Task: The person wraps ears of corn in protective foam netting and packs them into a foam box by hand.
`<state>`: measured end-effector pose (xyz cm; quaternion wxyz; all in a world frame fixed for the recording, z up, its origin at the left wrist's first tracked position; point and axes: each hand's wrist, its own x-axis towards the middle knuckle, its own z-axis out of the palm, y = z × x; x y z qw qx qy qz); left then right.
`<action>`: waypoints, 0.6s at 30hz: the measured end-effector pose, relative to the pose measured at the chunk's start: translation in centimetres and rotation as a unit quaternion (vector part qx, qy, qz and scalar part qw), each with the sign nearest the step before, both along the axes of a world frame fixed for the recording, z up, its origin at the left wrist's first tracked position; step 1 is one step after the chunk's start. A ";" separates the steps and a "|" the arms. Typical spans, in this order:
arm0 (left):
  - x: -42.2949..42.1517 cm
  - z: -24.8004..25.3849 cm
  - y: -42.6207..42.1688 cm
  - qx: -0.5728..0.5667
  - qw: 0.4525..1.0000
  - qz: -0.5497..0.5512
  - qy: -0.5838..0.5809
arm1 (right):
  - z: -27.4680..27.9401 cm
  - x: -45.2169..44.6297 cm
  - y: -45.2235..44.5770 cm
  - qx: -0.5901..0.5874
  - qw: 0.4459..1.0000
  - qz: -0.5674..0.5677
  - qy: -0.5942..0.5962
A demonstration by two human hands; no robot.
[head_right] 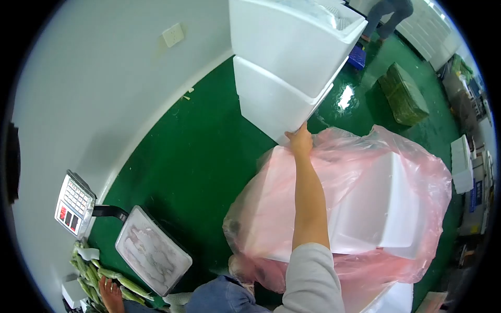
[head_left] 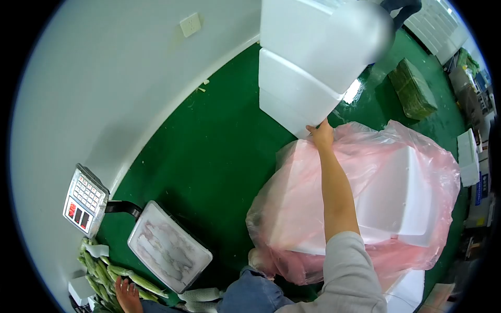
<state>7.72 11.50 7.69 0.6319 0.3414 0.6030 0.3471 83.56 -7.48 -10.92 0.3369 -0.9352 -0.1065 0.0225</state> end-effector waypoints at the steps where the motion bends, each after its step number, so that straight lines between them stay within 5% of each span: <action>1: 0.6 0.5 -0.7 0.009 0.999 0.022 0.022 | 0.0 0.1 -0.2 -0.005 1.000 0.006 -0.010; 4: -0.7 -0.8 -1.4 0.000 0.997 0.026 -0.066 | 0.4 0.7 -0.4 -0.060 0.998 -0.007 -0.004; 5: -6.5 -5.1 0.8 -0.170 0.891 0.005 -0.421 | 0.6 0.3 -0.2 -0.085 0.996 -0.020 0.006; 6: -0.4 -2.9 -1.0 -0.001 0.986 -0.007 -0.166 | 1.0 -0.2 -0.3 -0.110 0.993 -0.032 0.014; 8: 3.8 -5.7 -1.3 -0.011 0.991 0.058 0.117 | 0.7 -1.5 0.1 -0.126 0.987 -0.054 -0.088; 12: 15.6 -10.2 -6.2 0.020 0.982 -0.184 0.032 | 5.7 -12.1 -4.9 -0.158 0.920 0.035 -0.356; 14: 21.3 -10.2 -10.2 0.055 0.949 -0.309 -0.039 | 8.7 -17.3 -11.1 -0.125 0.913 0.024 -0.387; 16: 24.2 -10.1 -14.9 0.123 0.924 -0.356 -0.064 | 9.4 -23.0 -15.2 0.114 0.943 -0.138 -0.282; 18: 24.4 -9.1 -19.0 0.143 0.923 -0.346 -0.086 | 4.9 -24.9 -17.5 0.279 0.937 -0.207 0.027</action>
